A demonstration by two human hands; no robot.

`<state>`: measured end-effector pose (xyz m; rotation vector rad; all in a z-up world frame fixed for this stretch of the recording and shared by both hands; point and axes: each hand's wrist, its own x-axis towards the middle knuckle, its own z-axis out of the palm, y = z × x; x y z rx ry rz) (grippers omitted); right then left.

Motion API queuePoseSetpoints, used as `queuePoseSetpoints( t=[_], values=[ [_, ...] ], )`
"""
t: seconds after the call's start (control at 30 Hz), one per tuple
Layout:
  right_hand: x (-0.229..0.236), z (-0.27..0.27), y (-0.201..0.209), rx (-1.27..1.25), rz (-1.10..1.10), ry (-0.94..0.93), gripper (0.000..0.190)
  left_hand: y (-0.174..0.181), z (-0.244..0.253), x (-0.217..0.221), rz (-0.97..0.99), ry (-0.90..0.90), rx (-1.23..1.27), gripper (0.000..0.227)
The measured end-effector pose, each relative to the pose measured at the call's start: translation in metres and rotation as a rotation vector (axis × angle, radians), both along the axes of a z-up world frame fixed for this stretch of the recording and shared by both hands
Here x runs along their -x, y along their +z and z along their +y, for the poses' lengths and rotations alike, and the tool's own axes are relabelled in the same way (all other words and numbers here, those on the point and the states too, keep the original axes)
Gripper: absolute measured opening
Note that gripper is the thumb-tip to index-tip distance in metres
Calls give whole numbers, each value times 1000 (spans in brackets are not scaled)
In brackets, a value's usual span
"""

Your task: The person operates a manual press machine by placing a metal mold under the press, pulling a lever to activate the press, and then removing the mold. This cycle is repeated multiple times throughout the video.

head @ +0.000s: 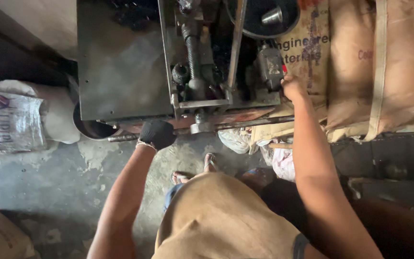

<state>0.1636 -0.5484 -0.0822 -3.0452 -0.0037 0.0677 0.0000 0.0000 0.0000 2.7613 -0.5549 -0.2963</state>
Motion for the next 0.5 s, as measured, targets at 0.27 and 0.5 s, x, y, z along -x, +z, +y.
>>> queuePoseSetpoints(
  t=[0.27,0.5],
  values=[
    [40,11,-5,-672,-277,-314,26,-24,6,-4,12,-3,6,29],
    [36,5,3,-272,-192,-95,26,-40,34,-7,-25,-191,20,32]
  ],
)
